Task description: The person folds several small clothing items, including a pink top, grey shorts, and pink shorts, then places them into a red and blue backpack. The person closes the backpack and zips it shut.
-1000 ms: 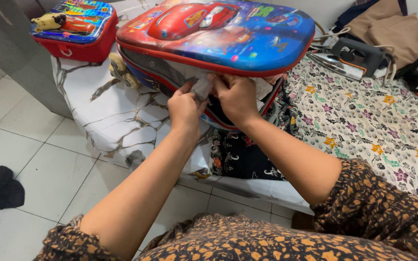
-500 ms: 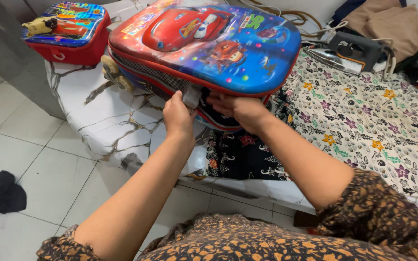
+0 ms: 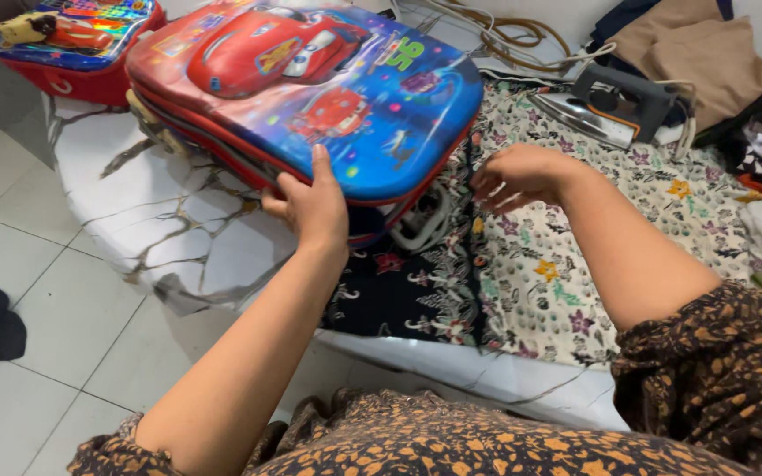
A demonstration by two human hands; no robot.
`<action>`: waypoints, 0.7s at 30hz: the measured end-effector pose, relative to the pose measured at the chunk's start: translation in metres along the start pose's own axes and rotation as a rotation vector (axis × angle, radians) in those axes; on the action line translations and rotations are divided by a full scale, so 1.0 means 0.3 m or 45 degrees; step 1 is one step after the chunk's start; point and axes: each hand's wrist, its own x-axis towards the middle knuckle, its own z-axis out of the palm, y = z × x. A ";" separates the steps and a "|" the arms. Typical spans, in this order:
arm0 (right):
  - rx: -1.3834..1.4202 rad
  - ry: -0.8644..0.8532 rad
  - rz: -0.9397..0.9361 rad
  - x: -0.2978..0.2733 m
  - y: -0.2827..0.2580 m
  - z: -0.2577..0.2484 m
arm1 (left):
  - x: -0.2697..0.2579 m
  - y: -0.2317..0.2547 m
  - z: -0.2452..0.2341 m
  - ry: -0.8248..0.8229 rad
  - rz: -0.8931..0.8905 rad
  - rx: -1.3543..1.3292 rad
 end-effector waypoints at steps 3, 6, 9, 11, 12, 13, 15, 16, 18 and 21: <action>0.249 0.082 -0.086 0.085 0.049 -0.079 | 0.001 -0.014 0.036 0.078 -0.129 -0.005; 0.273 0.083 -0.130 0.176 0.064 -0.119 | 0.018 -0.029 0.044 0.096 -0.246 -0.116; 0.349 0.004 -0.201 0.267 0.052 -0.145 | 0.053 -0.040 0.043 0.138 -0.229 -0.094; 0.353 0.057 -0.190 0.333 0.021 -0.153 | 0.074 -0.050 0.037 0.230 -0.187 0.016; 0.359 0.084 -0.184 0.366 0.005 -0.154 | 0.082 -0.056 0.034 0.256 -0.182 0.032; 0.383 0.069 -0.213 0.398 -0.010 -0.156 | 0.088 -0.061 0.032 0.282 -0.178 0.048; 0.438 0.042 -0.269 0.465 -0.044 -0.163 | 0.098 -0.069 0.023 0.317 -0.158 0.097; 0.498 -0.033 -0.288 0.502 -0.059 -0.163 | 0.101 -0.074 0.021 0.326 -0.143 0.130; 0.618 -0.184 -0.320 0.580 -0.085 -0.157 | 0.111 -0.076 0.015 0.362 -0.109 0.145; 0.544 -0.196 -0.393 0.684 -0.111 -0.137 | 0.130 -0.068 -0.003 0.404 -0.127 0.047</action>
